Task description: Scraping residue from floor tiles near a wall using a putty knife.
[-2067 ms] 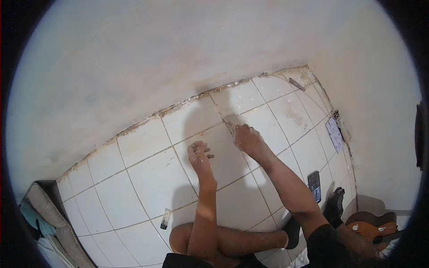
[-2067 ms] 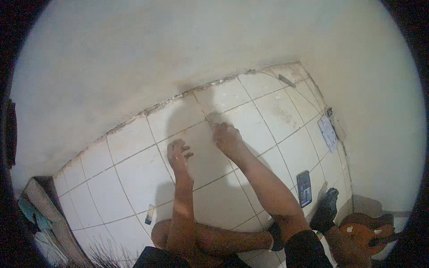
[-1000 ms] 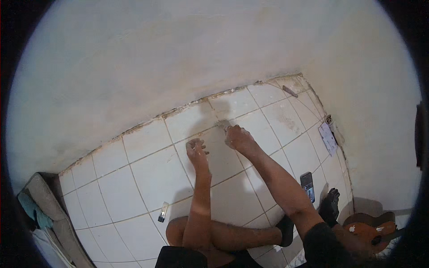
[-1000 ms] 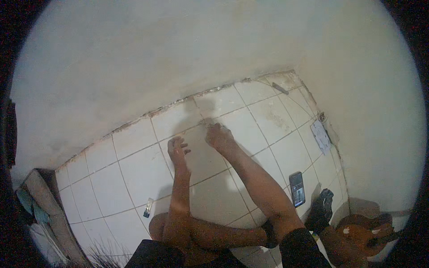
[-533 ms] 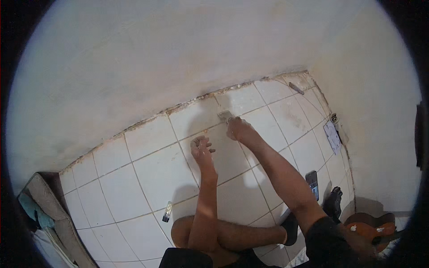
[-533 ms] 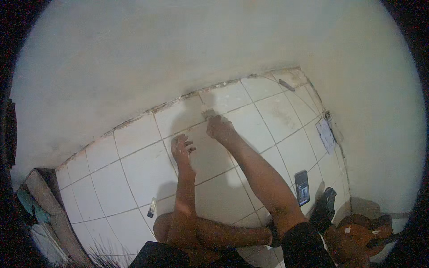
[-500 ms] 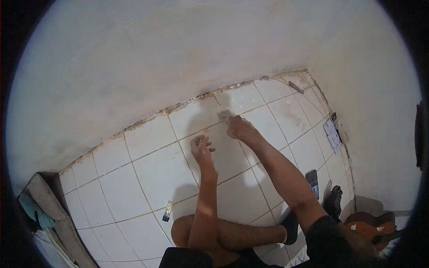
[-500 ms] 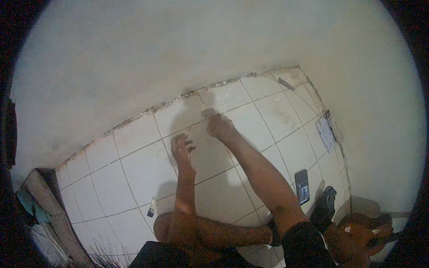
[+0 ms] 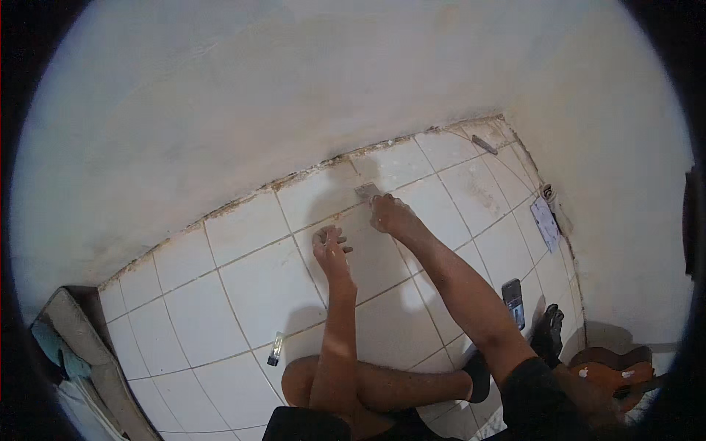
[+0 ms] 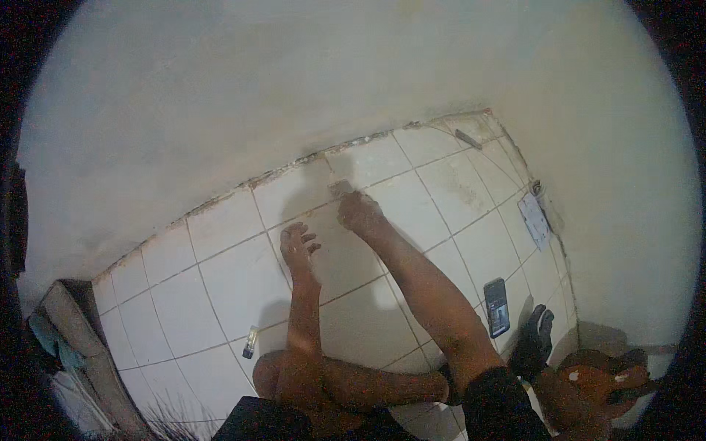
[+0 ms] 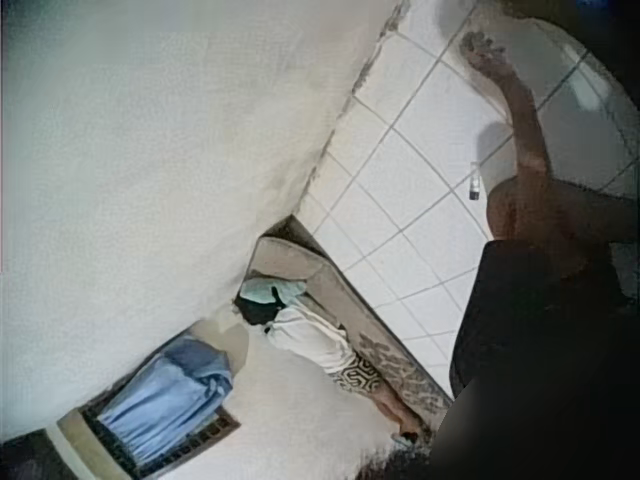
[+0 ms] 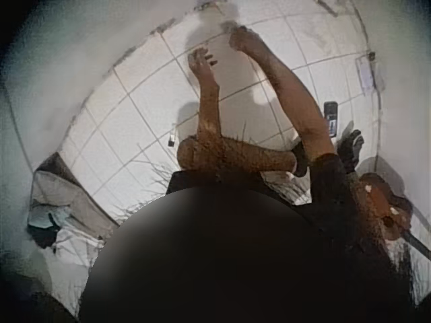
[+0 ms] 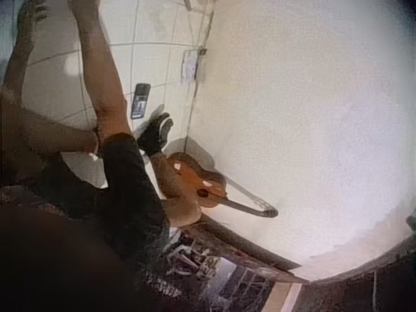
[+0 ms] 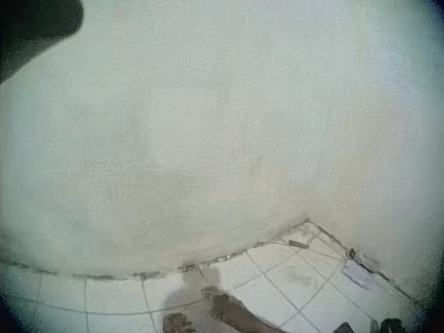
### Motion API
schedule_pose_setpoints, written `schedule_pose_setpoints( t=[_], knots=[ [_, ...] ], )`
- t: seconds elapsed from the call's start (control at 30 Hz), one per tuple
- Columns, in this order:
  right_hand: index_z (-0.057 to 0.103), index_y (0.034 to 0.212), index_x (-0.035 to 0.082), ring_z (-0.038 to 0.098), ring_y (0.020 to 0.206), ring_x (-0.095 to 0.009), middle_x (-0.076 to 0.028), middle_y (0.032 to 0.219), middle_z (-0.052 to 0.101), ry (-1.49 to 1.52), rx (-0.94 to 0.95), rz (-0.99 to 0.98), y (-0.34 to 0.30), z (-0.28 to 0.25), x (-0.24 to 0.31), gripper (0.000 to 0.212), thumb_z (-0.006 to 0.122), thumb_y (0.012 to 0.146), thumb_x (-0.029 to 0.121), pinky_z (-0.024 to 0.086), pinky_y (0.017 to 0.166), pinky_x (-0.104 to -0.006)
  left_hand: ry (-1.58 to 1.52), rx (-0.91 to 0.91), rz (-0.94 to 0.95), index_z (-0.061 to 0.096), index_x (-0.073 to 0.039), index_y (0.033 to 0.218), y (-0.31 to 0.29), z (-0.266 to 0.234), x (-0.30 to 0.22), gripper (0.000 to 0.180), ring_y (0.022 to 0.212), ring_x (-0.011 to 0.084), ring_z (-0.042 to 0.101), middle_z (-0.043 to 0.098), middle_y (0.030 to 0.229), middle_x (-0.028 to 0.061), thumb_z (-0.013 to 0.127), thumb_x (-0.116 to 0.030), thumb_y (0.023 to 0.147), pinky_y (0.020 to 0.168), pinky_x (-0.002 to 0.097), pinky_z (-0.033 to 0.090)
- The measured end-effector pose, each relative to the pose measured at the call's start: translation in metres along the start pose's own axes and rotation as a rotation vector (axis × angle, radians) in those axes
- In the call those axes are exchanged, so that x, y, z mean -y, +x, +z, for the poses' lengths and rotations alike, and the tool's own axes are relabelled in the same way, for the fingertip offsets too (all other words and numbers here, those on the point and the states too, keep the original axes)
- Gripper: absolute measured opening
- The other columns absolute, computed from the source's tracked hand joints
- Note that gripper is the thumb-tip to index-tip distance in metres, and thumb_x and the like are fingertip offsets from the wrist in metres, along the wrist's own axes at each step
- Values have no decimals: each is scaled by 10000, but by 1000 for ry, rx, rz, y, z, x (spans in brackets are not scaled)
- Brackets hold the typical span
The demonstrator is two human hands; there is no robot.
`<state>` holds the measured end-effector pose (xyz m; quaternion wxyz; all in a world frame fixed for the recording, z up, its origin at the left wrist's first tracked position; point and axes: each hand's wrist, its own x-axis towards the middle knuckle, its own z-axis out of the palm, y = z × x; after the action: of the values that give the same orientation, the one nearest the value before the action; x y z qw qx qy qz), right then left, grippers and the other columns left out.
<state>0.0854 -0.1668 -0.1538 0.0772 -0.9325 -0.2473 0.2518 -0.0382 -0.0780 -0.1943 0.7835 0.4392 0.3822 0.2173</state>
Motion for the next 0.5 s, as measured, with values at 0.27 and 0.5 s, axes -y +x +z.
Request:
schedule_pose_setpoints(
  t=[0.27, 0.5],
  knots=[
    [501, 1173, 37, 540, 1075, -381, -252, 1162, 532, -65, 44, 35, 13, 4, 2, 346, 433, 846, 129, 469, 877, -450, 7, -52, -85, 521, -59, 1005, -6, 0, 0, 239, 807, 187, 544, 533, 934, 72, 531, -239, 848, 640, 307, 446],
    [632, 840, 13, 605, 770, -253, -114, 810, 599, -424, -305, -272, 46, 12, 5, 139, 554, 788, 116, 515, 626, -357, -24, -10, -45, 513, -57, 1014, 0, -5, -1, 268, 837, 191, 536, 527, 943, 68, 547, -269, 854, 670, 309, 440]
  ],
)
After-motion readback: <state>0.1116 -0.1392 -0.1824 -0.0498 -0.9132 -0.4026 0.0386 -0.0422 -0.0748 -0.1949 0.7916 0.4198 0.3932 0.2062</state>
